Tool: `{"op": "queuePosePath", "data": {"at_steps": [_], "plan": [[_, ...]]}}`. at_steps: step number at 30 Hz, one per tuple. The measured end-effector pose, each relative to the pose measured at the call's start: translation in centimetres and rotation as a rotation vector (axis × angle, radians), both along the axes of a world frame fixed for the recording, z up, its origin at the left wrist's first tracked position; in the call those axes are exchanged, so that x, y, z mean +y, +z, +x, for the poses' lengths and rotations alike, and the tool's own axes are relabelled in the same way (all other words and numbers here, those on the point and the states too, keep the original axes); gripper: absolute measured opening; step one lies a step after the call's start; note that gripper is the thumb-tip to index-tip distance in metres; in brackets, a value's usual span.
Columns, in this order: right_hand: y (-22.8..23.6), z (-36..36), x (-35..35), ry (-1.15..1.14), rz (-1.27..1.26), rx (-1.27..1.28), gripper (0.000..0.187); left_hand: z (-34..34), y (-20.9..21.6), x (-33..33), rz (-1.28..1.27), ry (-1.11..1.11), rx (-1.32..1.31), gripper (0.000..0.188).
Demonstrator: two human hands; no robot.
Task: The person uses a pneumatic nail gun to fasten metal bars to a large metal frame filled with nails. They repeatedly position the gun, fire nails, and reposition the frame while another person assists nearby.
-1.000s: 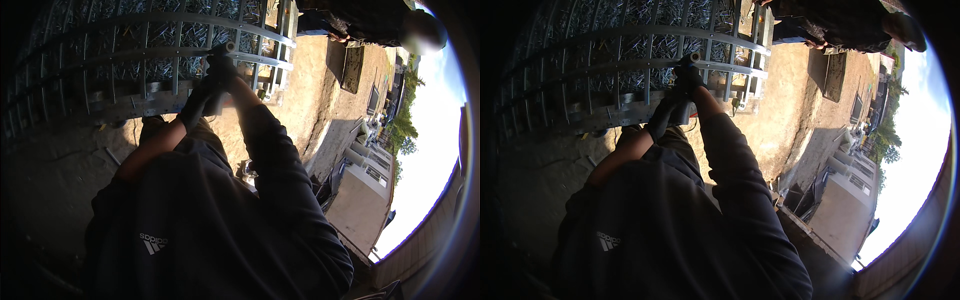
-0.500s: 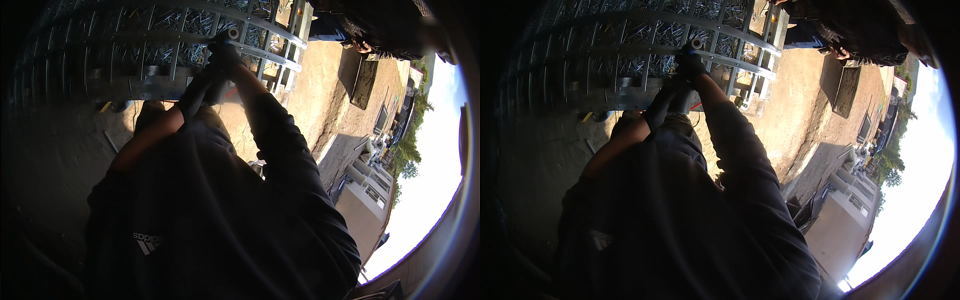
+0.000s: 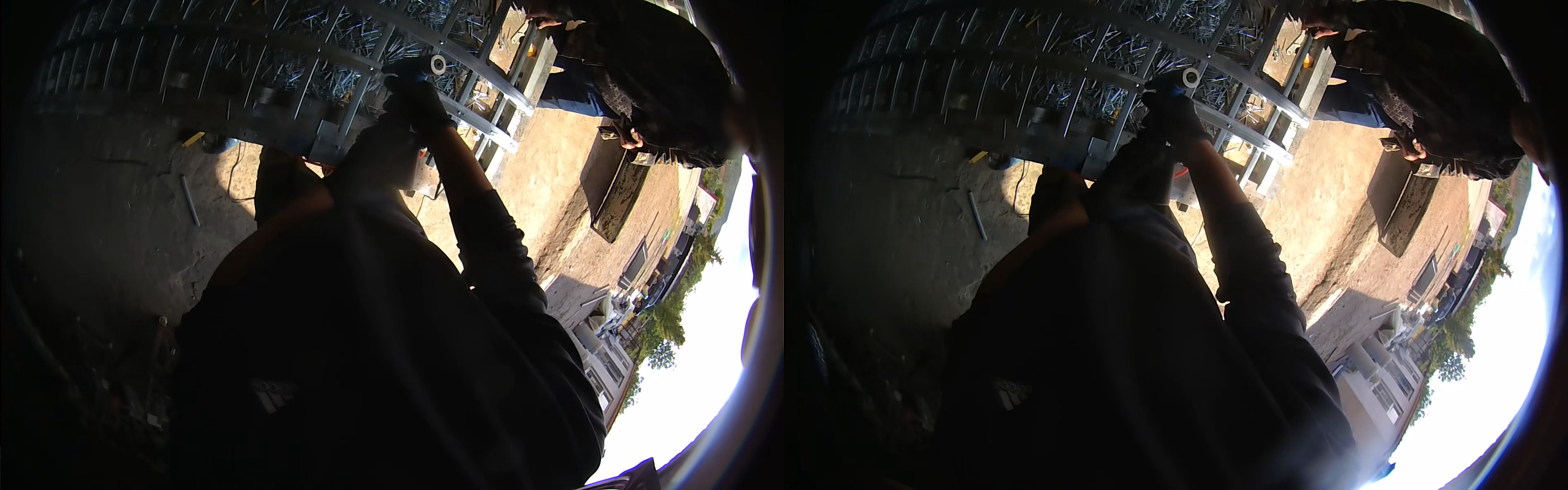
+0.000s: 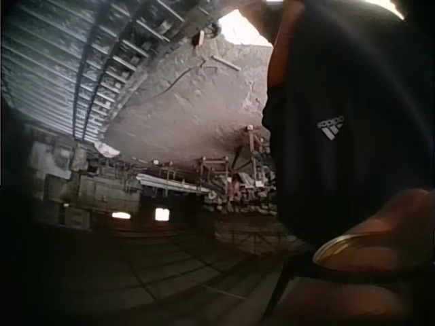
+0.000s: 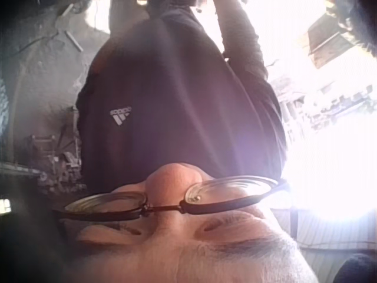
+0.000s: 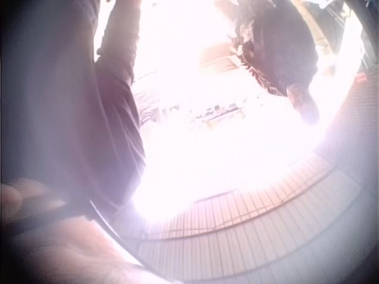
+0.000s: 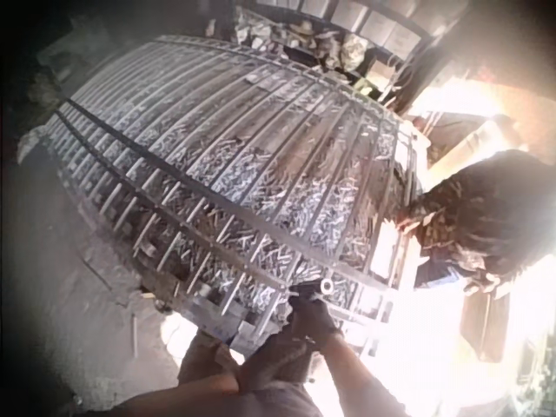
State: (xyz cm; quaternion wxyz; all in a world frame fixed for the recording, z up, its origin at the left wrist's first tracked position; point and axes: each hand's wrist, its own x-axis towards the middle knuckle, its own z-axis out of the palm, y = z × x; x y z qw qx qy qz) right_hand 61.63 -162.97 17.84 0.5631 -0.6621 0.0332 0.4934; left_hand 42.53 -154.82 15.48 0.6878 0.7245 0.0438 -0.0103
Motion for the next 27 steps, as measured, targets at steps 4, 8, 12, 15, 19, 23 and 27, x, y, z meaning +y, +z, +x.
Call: {"op": "queuePosePath", "data": {"at_steps": [4, 8, 12, 15, 19, 23, 27], "plan": [[3.2, 1.3, -6.9, -0.133, -0.176, 0.181, 0.023, 2.8, 1.3, -5.7, -0.619, 0.003, 0.356, 0.049], [3.9, 1.5, -11.0, -0.134, -0.156, 0.111, 0.016, 5.3, 2.6, -11.0, -1.019, -0.049, 0.532, 0.053], [3.8, 1.7, -11.2, -0.101, 0.015, 0.063, 0.025, 5.3, 1.2, -11.0, -0.58, -0.082, 0.19, 0.055], [2.7, 2.4, -10.5, -0.095, 0.074, 0.093, 0.013, 5.4, -0.2, -10.5, -0.361, -0.056, 0.046, 0.055], [0.1, 3.9, -10.1, 0.281, 0.02, -0.322, 0.011, 5.8, -1.4, -10.2, -0.42, -0.071, 0.064, 0.056], [-1.7, 4.7, -10.2, 0.563, -0.049, -0.611, 0.022, 5.9, -1.7, -9.5, -0.44, -0.079, 0.07, 0.057], [-2.0, 4.8, -10.5, 0.603, -0.078, -0.66, 0.027, 6.1, -1.6, -9.4, -0.477, -0.083, 0.079, 0.059]]}}
